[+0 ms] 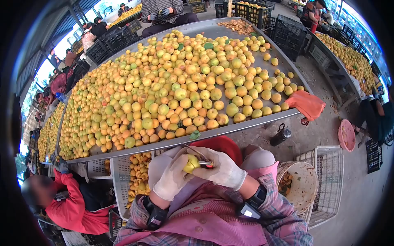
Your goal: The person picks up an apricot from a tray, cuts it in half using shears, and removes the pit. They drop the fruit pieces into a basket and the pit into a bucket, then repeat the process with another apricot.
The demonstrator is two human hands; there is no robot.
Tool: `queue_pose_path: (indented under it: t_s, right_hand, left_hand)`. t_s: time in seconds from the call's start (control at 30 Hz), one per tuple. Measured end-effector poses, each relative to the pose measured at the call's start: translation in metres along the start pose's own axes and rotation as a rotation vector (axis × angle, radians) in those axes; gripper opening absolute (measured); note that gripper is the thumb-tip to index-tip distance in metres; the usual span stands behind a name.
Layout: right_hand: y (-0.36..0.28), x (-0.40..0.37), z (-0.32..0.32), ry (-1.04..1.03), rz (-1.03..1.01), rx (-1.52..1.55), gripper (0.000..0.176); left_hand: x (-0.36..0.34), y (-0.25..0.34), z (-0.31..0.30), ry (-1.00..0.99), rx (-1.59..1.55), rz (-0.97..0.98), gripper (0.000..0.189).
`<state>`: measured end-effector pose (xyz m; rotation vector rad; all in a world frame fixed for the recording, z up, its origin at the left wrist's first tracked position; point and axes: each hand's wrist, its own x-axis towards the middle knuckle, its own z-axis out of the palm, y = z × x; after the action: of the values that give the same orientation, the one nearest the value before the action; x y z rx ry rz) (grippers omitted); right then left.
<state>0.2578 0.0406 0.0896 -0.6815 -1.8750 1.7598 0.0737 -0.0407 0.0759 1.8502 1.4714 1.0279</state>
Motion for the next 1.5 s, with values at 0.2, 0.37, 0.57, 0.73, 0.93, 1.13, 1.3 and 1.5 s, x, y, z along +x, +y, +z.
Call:
queue_pose_path:
  t_s: [0.2,0.37,0.57,0.73,0.93,1.13,1.3,1.5]
  right_hand:
    - [0.01,0.003,-0.003,-0.087,0.018,0.027,0.076]
    - [-0.012,0.0,-0.004,-0.175,0.377,0.223,0.074]
    - [-0.012,0.0,-0.012,-0.18,0.245,0.307,0.067]
    - [-0.02,-0.003,-0.011,0.017,0.083,0.274,0.055]
    - [-0.051,-0.006,-0.011,0.266,0.168,0.216,0.035]
    - [-0.037,-0.005,-0.007,0.297,0.273,0.36,0.033]
    - [-0.038,-0.014,-0.013,0.146,0.209,0.361,0.041]
    - [-0.023,-0.022,-0.018,-0.054,-0.122,-0.25,0.048]
  left_hand:
    - [0.009,0.027,-0.004,-0.024,-0.808,-0.621,0.044]
    - [0.007,0.023,-0.006,-0.075,-0.973,-0.58,0.055]
    - [0.014,0.042,-0.02,-0.127,-0.883,-0.365,0.055]
    - [0.012,0.025,-0.02,-0.144,-0.671,-0.407,0.053]
    - [0.009,0.021,-0.014,-0.124,-0.496,-0.432,0.053]
    - [0.008,0.017,-0.02,-0.087,-0.334,-0.329,0.054]
    - [0.006,0.018,-0.021,-0.044,-0.615,-0.415,0.057]
    - [0.003,0.009,-0.028,0.015,-0.553,-0.403,0.064]
